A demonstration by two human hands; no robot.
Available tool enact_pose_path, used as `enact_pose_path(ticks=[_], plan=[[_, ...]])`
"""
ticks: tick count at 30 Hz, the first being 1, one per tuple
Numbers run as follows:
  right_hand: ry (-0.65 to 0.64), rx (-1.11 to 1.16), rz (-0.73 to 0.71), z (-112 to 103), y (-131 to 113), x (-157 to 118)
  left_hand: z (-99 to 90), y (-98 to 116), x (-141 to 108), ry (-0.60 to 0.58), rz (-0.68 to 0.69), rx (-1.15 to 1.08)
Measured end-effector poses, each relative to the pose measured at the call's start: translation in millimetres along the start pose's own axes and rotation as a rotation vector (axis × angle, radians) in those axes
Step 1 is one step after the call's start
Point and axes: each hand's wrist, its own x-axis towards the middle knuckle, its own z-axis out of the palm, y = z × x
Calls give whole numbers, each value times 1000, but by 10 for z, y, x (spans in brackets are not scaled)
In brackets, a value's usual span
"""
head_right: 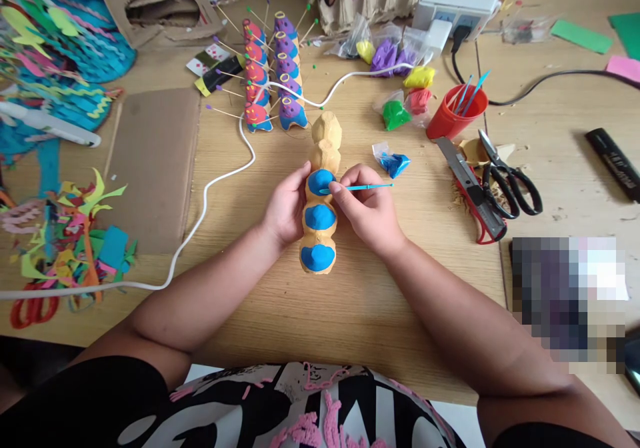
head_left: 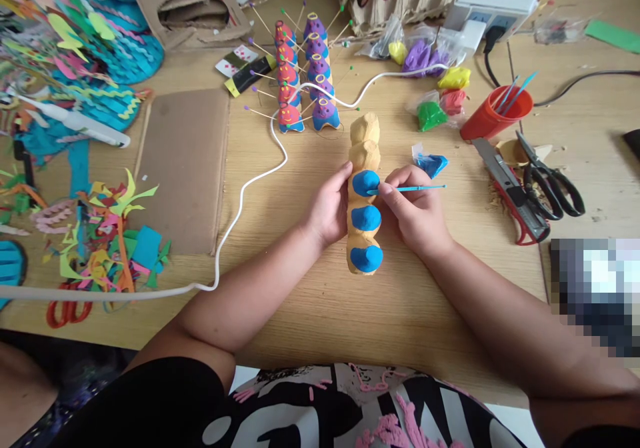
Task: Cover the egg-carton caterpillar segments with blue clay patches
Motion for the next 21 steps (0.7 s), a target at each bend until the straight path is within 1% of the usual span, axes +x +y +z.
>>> enact_pose_path(ticks=[5, 8, 11, 16, 18, 21], plan=[[-30, -65, -38, 5, -30, 10, 39, 2, -31, -48, 18, -2], [-24, -119, -57, 11, -36, 9, 42, -5, -30, -50, 31, -13], [3, -165, -91, 0, -4, 13, 34, -15, -21, -28, 31, -22], [67, -215, -208, -35, 21, 23, 29, -39, -14, -18, 61, 9], [62, -200, -210, -37, 2, 17, 31, -50, -17, -11, 86, 36], [20, -131, -163, -23, -23, -1, 47, -61, -30, 2, 111, 57]])
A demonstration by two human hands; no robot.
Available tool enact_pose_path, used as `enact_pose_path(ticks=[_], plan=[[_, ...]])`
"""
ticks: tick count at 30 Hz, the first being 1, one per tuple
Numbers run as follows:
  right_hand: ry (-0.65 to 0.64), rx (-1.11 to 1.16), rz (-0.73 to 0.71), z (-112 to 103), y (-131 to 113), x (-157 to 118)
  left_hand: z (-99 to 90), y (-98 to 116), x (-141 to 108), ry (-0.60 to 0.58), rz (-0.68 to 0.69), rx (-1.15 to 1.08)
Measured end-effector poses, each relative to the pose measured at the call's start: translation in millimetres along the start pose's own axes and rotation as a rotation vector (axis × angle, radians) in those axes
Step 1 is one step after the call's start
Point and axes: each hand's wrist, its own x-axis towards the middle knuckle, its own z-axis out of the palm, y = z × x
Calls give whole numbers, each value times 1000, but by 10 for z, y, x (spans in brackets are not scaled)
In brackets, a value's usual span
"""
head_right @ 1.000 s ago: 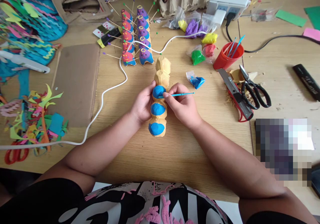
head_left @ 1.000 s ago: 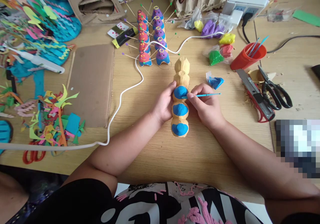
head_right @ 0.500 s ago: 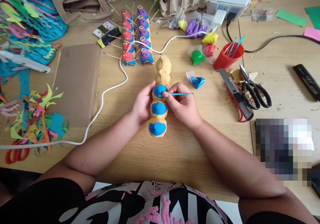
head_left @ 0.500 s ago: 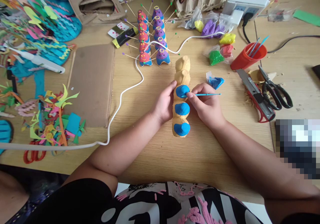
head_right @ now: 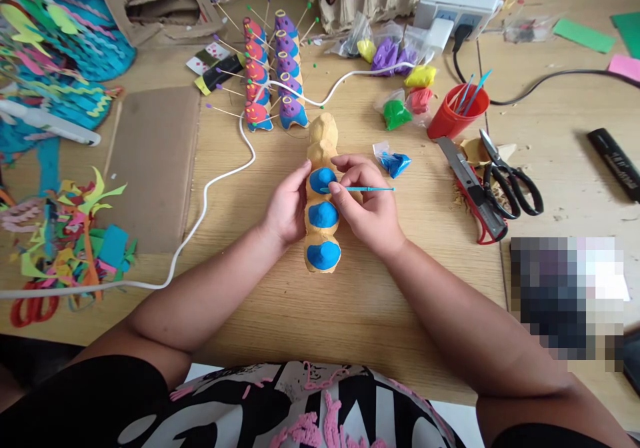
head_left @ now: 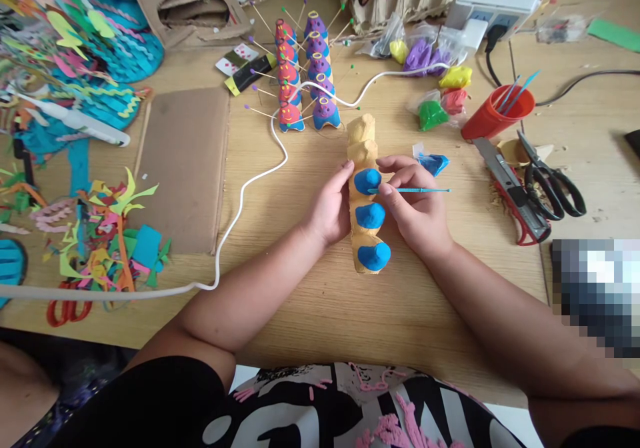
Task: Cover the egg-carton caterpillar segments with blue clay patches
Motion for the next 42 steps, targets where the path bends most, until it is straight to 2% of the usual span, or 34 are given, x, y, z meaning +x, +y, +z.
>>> enact_pose_path(ticks=[7, 12, 20, 23, 27, 33, 37, 42], plan=[[-20, 77, 78, 13, -11, -8, 73, 28, -45, -14, 41, -7], [-22, 121, 75, 14, -12, 3, 45, 28, -37, -35, 155, 61], [-53, 134, 41, 18, -9, 10, 19, 1, -50, -31, 208, 135], [-49, 112, 44, 16, -15, 14, 33, 1, -55, -43, 191, 113], [-40, 100, 52, 13, -15, 11, 40, -6, -52, 3, 162, 39], [-74, 135, 51, 5, -17, 10, 26, -22, -64, 41, 263, 105], [-64, 97, 48, 6, -9, 18, 6, -35, -51, 58, 206, 43], [-70, 119, 61, 3, -14, 6, -5, -41, -46, 40, 208, 44]])
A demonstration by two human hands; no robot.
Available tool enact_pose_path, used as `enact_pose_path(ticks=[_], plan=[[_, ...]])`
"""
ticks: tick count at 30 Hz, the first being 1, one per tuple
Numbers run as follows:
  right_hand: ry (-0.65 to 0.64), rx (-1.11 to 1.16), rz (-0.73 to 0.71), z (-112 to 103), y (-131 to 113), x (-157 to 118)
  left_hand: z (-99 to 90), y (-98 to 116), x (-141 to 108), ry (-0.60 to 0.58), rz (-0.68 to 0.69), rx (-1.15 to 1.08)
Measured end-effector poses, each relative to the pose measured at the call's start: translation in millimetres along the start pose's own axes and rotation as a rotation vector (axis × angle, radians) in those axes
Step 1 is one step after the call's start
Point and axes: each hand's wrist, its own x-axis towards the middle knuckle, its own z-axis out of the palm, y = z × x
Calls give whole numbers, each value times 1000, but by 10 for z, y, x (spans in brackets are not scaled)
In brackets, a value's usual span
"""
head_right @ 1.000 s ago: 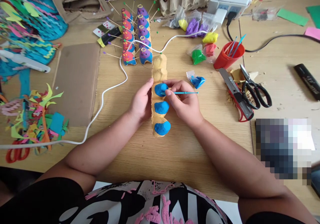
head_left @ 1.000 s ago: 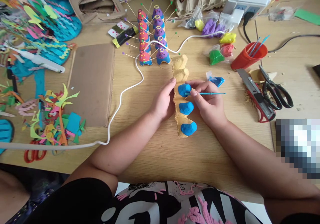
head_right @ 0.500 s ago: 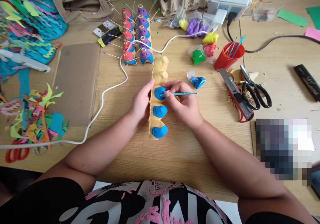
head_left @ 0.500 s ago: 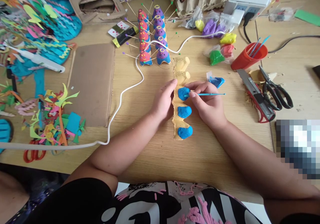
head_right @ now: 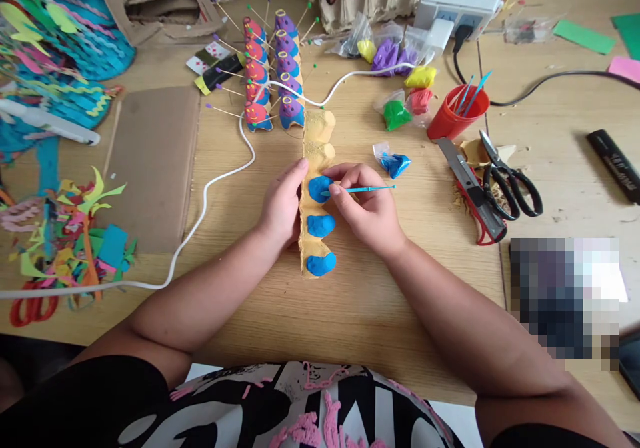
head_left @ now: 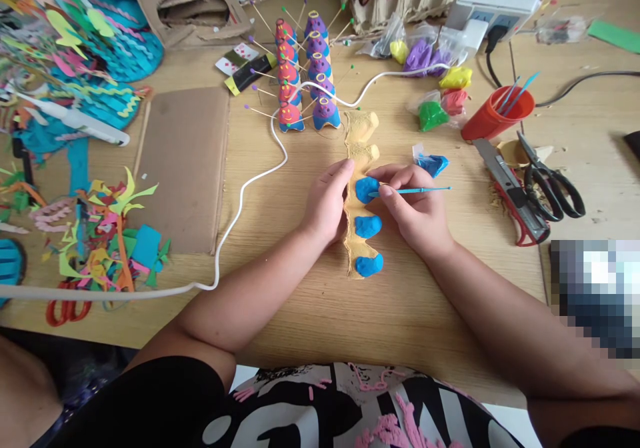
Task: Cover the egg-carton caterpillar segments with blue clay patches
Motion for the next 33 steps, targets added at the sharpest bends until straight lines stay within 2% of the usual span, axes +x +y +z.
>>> enact_pose_path(ticks=[13, 17, 26, 33], plan=[[26, -17, -6, 4, 26, -15, -51, -39, 8, 32, 50, 81], [28, -35, -13, 5, 28, -9, -91, -65, 32, -23, 26, 100], [20, -13, -51, -11, 66, 11, -119, -104, 82, -116, 230, 204], [-27, -44, -54, -23, 55, -9, -144, -101, 108, -107, 241, 207]])
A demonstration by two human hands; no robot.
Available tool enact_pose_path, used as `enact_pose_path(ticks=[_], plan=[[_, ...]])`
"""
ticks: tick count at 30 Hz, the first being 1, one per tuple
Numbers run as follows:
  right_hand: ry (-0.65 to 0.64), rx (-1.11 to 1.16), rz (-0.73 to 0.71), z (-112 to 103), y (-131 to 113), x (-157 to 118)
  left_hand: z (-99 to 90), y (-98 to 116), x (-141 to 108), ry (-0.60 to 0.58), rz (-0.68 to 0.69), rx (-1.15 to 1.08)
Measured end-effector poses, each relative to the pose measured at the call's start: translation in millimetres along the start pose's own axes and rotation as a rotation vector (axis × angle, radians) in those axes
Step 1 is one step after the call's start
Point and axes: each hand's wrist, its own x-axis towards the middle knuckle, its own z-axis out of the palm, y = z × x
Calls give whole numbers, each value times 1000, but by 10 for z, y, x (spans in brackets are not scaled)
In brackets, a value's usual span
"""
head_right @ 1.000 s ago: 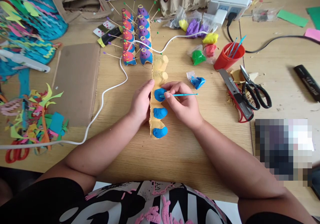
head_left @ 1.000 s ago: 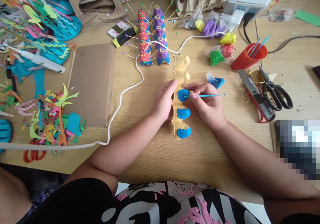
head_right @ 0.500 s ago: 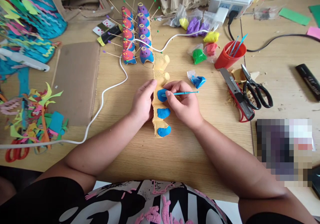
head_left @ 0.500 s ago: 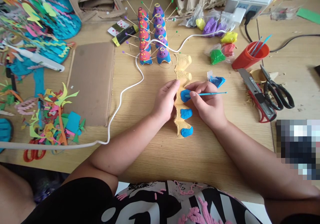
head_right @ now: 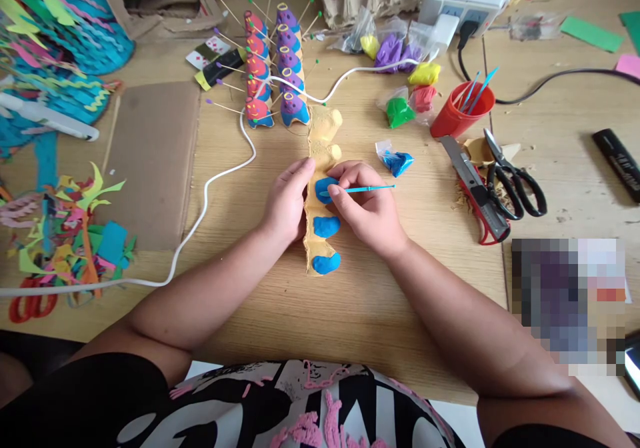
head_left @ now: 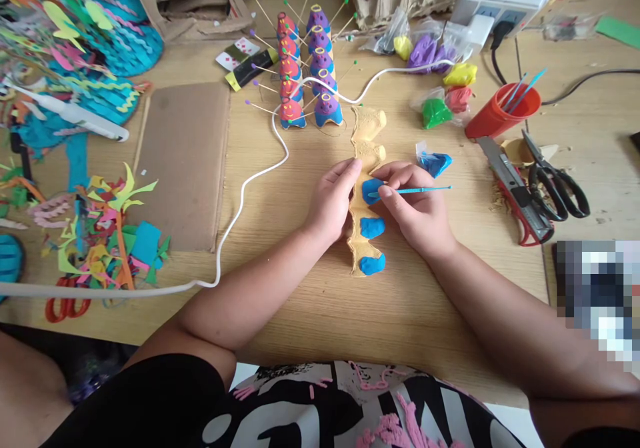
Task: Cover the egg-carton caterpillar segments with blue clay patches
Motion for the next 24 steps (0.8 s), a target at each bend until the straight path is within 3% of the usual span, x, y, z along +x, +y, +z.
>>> enact_pose_path(ticks=[7, 24], plan=[[-2, -98, -46, -11, 25, -14, -14, -30, 14, -41, 10, -43], [9, 8, 14, 5, 23, 22, -22, -44, 0, -64, 45, 68]])
